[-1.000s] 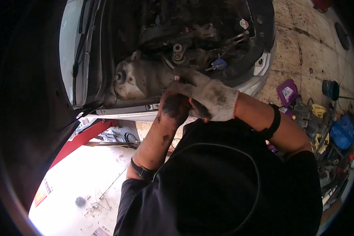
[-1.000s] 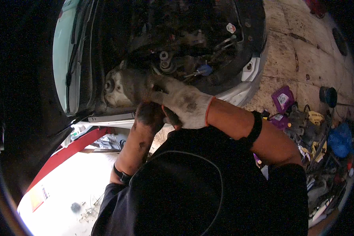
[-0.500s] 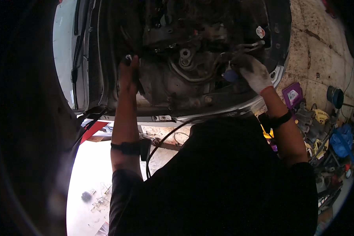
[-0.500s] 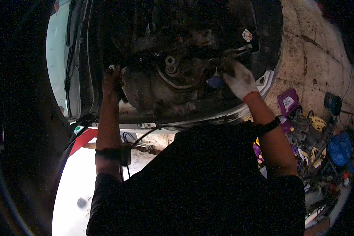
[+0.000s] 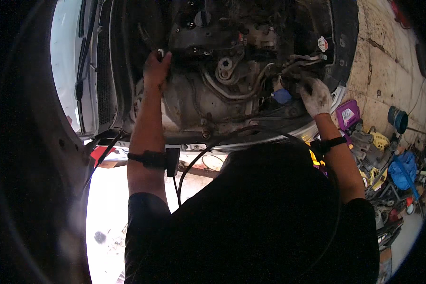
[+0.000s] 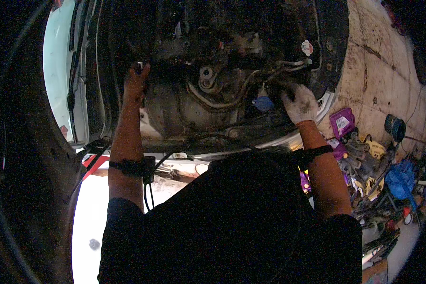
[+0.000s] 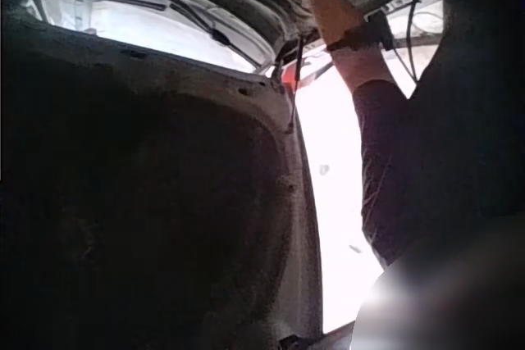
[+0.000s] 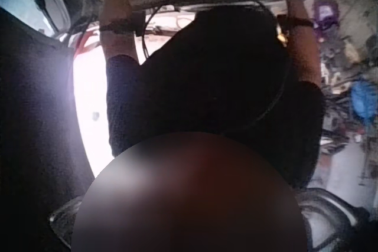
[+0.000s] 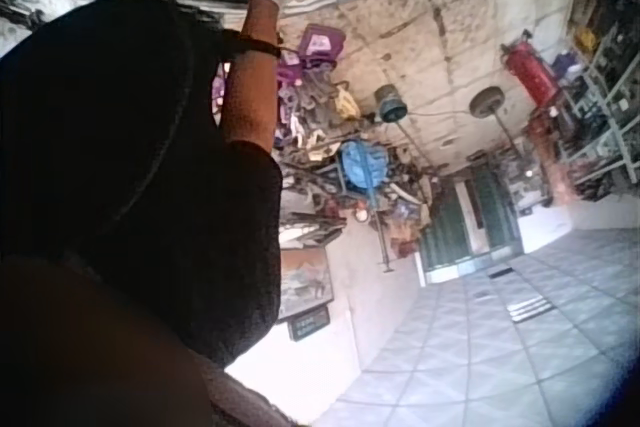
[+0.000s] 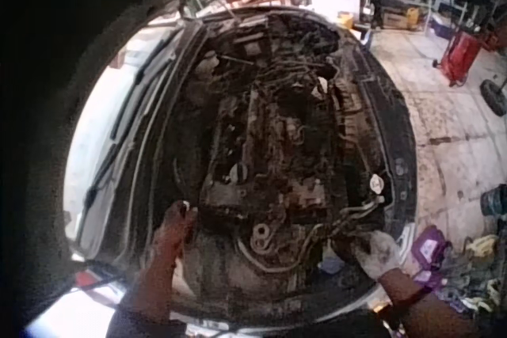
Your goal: The recorder uses a socket wrench to unscrew and remove bolts from the upper part of a car engine.
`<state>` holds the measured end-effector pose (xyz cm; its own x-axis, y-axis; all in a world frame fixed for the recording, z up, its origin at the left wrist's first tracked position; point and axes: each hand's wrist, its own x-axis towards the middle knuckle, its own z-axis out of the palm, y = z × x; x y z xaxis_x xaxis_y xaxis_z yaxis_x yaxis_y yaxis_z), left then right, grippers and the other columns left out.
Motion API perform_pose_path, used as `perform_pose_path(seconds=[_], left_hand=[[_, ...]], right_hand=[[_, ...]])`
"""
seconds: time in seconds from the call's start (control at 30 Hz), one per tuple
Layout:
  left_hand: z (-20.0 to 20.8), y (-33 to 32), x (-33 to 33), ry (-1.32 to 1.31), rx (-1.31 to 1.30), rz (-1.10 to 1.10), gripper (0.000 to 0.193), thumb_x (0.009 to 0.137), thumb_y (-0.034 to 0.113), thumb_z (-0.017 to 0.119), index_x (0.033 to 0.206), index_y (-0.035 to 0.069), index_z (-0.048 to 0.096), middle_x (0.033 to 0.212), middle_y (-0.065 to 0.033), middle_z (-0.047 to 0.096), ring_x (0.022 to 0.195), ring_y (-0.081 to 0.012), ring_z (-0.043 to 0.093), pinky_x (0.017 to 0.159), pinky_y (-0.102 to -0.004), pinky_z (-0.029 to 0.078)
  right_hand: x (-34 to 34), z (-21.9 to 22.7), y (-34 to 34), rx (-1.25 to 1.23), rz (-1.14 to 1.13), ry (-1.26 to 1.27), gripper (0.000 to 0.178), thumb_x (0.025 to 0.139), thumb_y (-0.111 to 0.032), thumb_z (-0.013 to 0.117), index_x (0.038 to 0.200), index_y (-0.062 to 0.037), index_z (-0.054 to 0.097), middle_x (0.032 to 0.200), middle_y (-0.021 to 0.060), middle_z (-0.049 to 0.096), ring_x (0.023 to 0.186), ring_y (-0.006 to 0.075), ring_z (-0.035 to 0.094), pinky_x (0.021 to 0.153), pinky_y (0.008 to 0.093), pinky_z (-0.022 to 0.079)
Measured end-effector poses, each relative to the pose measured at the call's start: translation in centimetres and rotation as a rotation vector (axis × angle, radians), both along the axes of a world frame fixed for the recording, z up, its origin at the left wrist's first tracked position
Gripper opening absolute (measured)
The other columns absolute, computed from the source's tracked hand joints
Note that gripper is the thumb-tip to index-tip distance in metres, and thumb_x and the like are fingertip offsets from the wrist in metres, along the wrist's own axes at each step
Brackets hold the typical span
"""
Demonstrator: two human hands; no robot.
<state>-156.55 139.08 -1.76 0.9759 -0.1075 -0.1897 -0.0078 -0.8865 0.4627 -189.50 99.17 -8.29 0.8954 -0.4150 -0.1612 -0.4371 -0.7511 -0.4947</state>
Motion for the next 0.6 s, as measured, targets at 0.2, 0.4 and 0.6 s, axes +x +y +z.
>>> perform_pose_path(seconds=[0.2,0.4,0.6], left_hand=[[2.1,-1.2,0.3,-0.043,0.113,-0.096,0.065,0.094,0.049,0.067,0.134,-0.002,0.062,0.129,-0.0262,0.068,0.122,-0.0403,0.065,0.101,-0.0479,0.050],[1.2,-1.0,1.1,-0.077,0.256,-0.132,0.064,0.095,0.049,0.067,0.134,-0.002,0.061,0.128,-0.0265,0.068,0.121,-0.0413,0.065,0.101,-0.0489,0.050],[1.6,-0.4,2.4,-0.041,0.256,-0.198,0.061,0.096,0.048,0.067,0.135,0.001,0.062,0.130,-0.0242,0.068,0.123,-0.0402,0.064,0.104,-0.0479,0.049]], right_hand=[[-0.1,-1.0,0.4,-0.191,-0.018,0.125,0.035,0.090,-0.038,0.070,0.118,-0.0178,0.073,0.116,0.0112,0.072,0.114,0.0331,0.066,0.099,0.0448,0.053],[0.2,-0.6,0.7,-0.263,0.008,0.121,0.035,0.091,-0.039,0.067,0.115,-0.0139,0.072,0.111,0.0115,0.068,0.109,0.0330,0.064,0.092,0.0478,0.055],[0.7,-0.4,-0.2,-0.329,0.198,0.041,0.036,0.088,-0.040,0.067,0.114,-0.0160,0.073,0.114,0.0092,0.067,0.116,0.0325,0.057,0.099,0.0488,0.044]])
